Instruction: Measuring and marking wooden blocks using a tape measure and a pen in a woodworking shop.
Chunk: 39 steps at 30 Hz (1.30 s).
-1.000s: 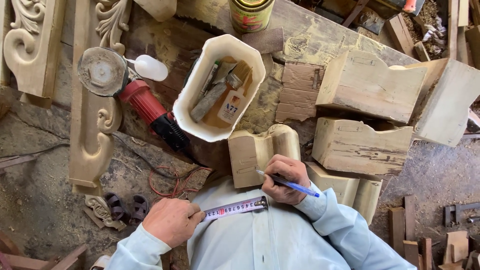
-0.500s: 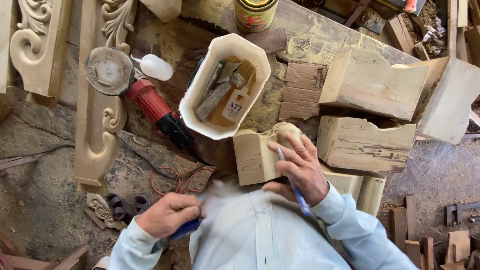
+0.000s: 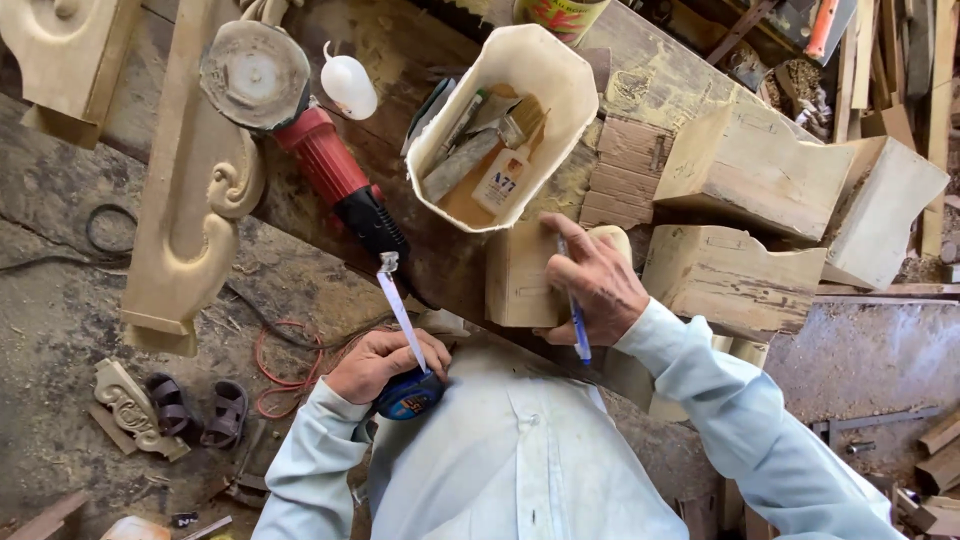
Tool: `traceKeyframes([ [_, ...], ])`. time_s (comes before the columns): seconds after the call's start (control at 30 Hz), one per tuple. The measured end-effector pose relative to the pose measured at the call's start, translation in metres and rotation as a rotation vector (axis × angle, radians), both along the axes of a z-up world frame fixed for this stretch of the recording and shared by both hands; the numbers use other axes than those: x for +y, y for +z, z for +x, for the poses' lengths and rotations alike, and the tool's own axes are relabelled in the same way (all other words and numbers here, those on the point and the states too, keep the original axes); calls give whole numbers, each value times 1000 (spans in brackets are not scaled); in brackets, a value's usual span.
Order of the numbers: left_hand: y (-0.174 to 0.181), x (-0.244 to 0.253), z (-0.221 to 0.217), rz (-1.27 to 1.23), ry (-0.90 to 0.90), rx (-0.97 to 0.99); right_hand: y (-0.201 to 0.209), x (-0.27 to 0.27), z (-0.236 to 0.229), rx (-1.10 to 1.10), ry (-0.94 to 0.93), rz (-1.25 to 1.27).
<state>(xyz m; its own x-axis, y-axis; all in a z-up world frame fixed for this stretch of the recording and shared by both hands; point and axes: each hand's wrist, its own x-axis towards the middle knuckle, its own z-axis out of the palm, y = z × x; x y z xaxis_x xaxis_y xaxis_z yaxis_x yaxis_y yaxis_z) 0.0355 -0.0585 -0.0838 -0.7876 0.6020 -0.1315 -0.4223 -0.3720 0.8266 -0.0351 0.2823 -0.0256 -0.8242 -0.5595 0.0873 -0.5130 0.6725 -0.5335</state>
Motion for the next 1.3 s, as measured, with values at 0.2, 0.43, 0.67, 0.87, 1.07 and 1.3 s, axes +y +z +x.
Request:
traceKeyframes([
  [0.2,-6,-5,3,-85,-77,-11,-1,11,-14,-174,-86,-66],
  [0.43,-12,23,-18,-129,-173,-16,2,21,-41,-506,-208,-141],
  [0.67,26,52,-33,-113,-292,-72,-43,45,-63,-868,-176,-279],
  [0.87,38,54,-38,-175,-335,-99,-14,33,-64,-886,-173,-378],
  [1.07,-10,39,-16,-221,-276,-64,25,11,-28,-148,-68,-24],
  [1.3,-14,9,-11,-174,-182,-61,-18,3,37,229,-231,38],
])
